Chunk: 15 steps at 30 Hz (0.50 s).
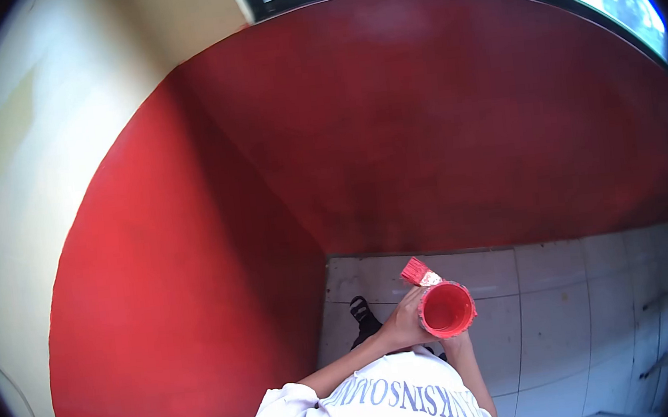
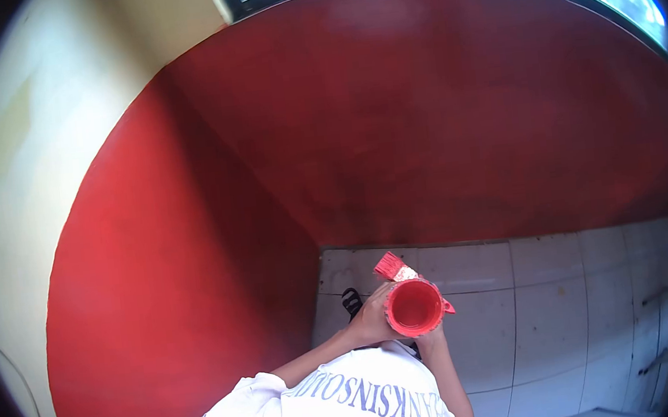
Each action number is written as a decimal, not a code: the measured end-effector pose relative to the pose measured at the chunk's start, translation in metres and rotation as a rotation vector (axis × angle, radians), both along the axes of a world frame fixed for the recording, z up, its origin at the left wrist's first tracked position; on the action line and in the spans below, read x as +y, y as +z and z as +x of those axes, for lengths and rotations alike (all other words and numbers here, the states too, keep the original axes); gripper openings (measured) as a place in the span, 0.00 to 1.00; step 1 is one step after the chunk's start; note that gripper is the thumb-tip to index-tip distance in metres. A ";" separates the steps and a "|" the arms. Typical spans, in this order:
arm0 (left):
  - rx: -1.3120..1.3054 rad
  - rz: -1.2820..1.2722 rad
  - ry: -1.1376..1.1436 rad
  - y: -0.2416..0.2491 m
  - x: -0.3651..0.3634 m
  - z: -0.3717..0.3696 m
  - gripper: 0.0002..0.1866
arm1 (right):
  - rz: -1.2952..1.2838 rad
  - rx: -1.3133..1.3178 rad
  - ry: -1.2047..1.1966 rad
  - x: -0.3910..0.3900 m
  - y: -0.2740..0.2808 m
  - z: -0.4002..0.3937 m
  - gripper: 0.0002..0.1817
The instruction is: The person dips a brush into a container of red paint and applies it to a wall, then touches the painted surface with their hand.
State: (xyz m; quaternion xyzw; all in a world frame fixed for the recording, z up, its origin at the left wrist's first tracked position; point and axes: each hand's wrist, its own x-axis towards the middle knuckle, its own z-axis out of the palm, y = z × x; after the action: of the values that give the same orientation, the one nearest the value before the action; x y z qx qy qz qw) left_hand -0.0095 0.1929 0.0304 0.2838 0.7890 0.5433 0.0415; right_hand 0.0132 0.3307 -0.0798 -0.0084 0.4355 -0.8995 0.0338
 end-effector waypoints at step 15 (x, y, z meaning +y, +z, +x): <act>-0.116 -0.049 -0.172 -0.014 0.028 -0.027 0.38 | -0.716 -0.507 -0.282 0.007 0.003 -0.012 0.13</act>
State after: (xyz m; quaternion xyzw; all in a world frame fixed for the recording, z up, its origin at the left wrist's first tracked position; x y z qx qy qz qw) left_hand -0.0367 0.2209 0.0166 0.3176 0.7709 0.5339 0.1404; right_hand 0.0016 0.3380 -0.0767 0.2600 0.0720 -0.9628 0.0117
